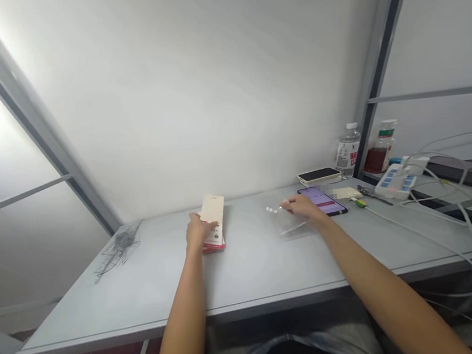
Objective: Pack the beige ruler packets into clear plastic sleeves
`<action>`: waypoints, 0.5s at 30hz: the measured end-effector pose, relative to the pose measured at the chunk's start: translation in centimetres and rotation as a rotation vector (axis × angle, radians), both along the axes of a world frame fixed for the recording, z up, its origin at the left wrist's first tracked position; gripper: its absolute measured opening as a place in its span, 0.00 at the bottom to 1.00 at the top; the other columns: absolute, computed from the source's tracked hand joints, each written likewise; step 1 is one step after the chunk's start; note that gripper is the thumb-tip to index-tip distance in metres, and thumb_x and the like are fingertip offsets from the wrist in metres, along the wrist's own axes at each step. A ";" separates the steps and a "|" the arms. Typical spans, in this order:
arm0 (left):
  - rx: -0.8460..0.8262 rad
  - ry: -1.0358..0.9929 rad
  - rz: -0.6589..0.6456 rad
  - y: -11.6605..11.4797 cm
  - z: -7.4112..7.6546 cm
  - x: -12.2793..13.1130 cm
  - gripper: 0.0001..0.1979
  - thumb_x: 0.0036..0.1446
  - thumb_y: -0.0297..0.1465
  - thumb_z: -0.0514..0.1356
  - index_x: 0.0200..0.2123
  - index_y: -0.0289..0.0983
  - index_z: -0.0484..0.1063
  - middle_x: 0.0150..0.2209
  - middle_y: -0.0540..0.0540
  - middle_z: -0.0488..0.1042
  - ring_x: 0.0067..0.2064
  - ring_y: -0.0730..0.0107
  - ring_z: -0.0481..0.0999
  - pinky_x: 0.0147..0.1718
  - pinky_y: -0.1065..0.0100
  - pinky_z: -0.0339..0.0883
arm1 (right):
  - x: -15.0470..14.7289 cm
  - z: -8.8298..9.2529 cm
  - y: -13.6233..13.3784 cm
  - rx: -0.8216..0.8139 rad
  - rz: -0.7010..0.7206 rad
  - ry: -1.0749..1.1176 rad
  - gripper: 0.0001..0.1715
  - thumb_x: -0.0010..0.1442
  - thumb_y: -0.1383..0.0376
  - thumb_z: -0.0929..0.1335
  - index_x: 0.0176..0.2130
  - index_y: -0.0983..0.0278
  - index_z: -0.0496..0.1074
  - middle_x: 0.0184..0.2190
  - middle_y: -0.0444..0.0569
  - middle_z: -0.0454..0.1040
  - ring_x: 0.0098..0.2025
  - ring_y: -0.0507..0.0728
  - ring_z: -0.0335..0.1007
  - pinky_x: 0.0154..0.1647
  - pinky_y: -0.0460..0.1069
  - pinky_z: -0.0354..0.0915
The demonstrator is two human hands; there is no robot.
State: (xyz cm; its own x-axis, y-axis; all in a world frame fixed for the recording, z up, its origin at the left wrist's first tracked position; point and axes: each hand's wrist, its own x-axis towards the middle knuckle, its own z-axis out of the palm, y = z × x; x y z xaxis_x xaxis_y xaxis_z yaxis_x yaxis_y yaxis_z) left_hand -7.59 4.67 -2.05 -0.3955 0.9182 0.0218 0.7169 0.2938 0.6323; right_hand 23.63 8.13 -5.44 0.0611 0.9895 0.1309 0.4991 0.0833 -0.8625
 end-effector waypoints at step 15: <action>0.243 -1.029 -0.736 -2.7 0.4 8.0 0.18 0.45 0.41 0.61 0.35 0.33 0.67 0.30 0.44 0.75 0.29 0.67 0.75 0.29 0.67 0.68 | -5.4 1.6 -2.6 -0.014 0.194 0.525 0.12 0.38 0.65 0.72 0.26 0.65 0.68 0.23 0.47 0.73 0.27 0.55 0.70 0.26 0.47 0.63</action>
